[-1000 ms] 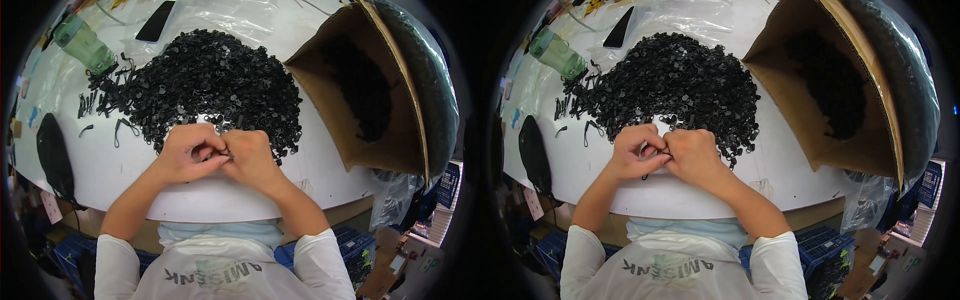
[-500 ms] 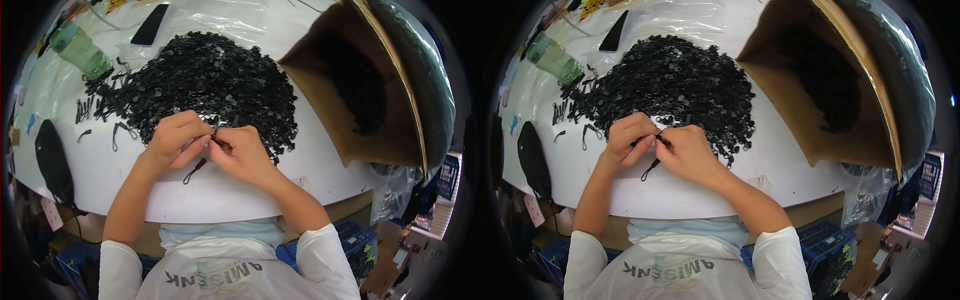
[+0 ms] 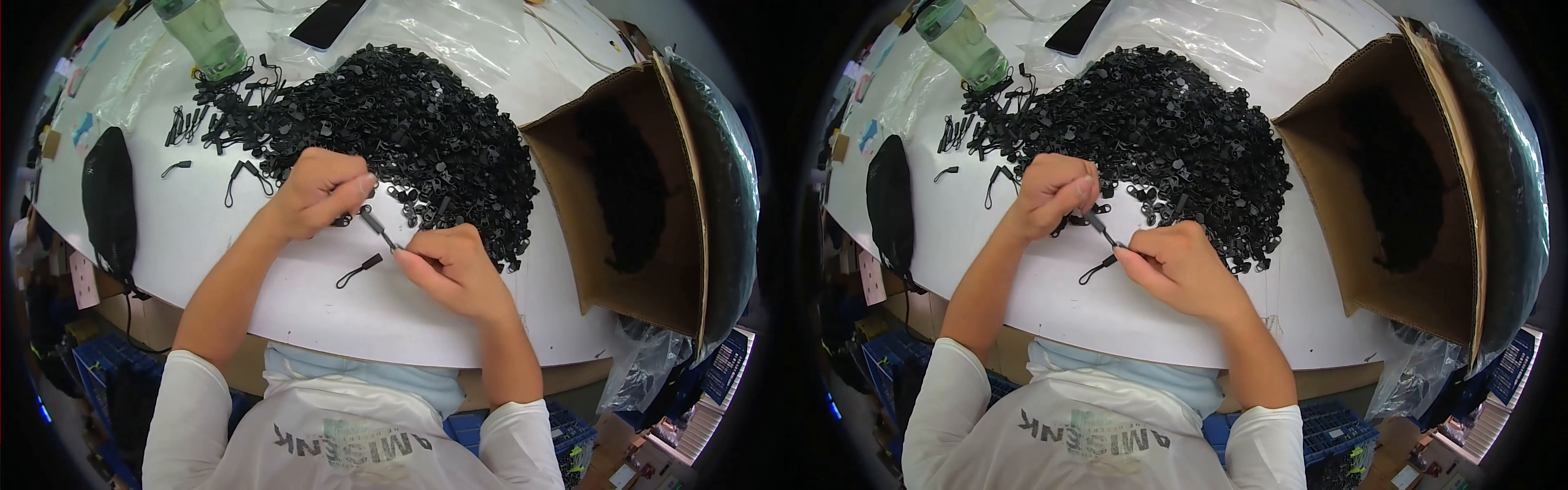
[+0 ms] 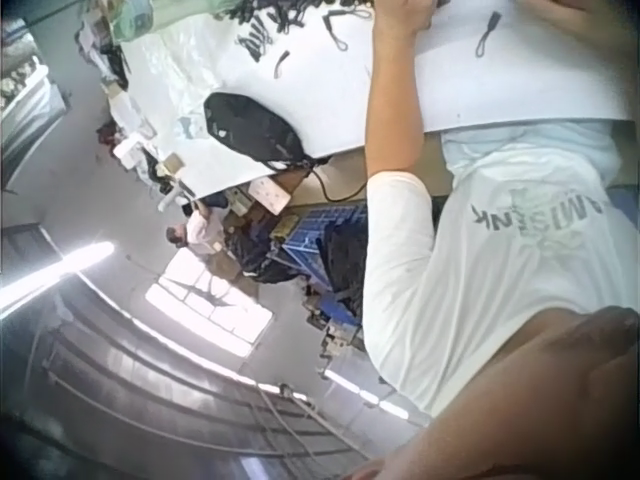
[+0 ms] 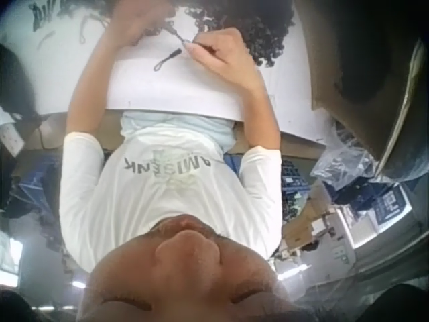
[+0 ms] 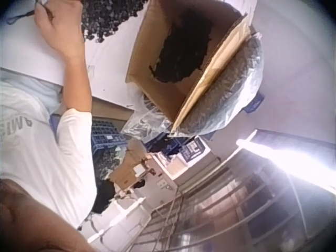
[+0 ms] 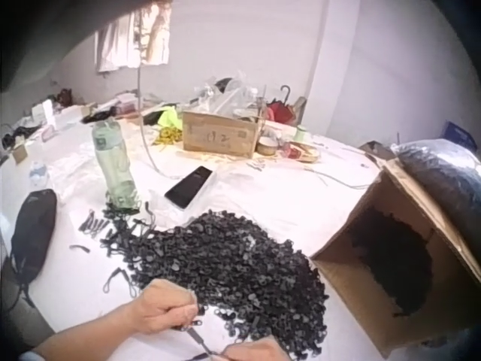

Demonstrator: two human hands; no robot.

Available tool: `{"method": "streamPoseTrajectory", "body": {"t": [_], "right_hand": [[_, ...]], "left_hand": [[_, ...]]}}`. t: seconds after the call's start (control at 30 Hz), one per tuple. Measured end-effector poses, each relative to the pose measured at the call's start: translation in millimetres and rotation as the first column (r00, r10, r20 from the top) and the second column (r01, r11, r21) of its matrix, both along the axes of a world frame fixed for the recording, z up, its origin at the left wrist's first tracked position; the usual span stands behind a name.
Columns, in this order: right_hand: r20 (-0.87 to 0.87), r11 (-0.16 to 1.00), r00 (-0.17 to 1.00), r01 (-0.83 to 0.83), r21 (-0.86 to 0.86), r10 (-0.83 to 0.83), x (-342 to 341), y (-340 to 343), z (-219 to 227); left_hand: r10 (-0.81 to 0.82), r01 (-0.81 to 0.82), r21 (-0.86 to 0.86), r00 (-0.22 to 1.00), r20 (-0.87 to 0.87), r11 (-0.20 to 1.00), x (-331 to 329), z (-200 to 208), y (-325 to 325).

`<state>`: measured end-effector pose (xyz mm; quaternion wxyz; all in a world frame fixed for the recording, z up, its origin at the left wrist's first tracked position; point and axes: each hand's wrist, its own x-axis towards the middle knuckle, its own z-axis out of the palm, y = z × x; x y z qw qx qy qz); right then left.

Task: Assembling small black plastic components with cords at a workbench.

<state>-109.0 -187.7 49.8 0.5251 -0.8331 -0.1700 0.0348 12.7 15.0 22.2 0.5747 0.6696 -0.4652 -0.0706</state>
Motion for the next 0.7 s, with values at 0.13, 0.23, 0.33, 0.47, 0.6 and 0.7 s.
{"method": "streamPoseTrajectory", "body": {"t": [0.13, 0.23, 0.33, 0.47, 0.6, 0.7], "right_hand": [[-0.195, 0.97, 0.978, 0.121, 0.212, -0.079, -2, -40, -2], [-0.442, 0.084, 0.72, 0.566, 0.82, -0.536, 2, -68, -7], [-0.598, -0.373, 0.57, 0.471, 0.8, -0.563, 14, -80, -11], [-0.51, 0.177, 0.76, 0.611, 0.772, -0.403, 16, -64, -13], [-0.279, 0.595, 0.787, 0.604, 0.53, -0.55, 8, -60, 1], [-0.365, 0.515, 0.737, 0.665, 0.541, -0.569, 14, -59, 11]], "left_hand": [[0.132, -0.132, -0.008, 0.991, -0.031, 0.991, 1, 1, 3], [0.137, -0.14, -0.04, 0.989, -0.062, 0.989, -2, -1, 2], [0.102, -0.11, -0.087, 0.991, -0.092, 0.99, -6, -4, -1], [0.074, -0.074, -0.055, 0.997, 0.002, 0.996, -7, -5, -4], [0.076, -0.075, -0.06, 0.997, 0.023, 0.995, -8, -4, -5], [0.067, -0.066, -0.021, 0.997, 0.042, 0.998, -9, -4, -5]]}}
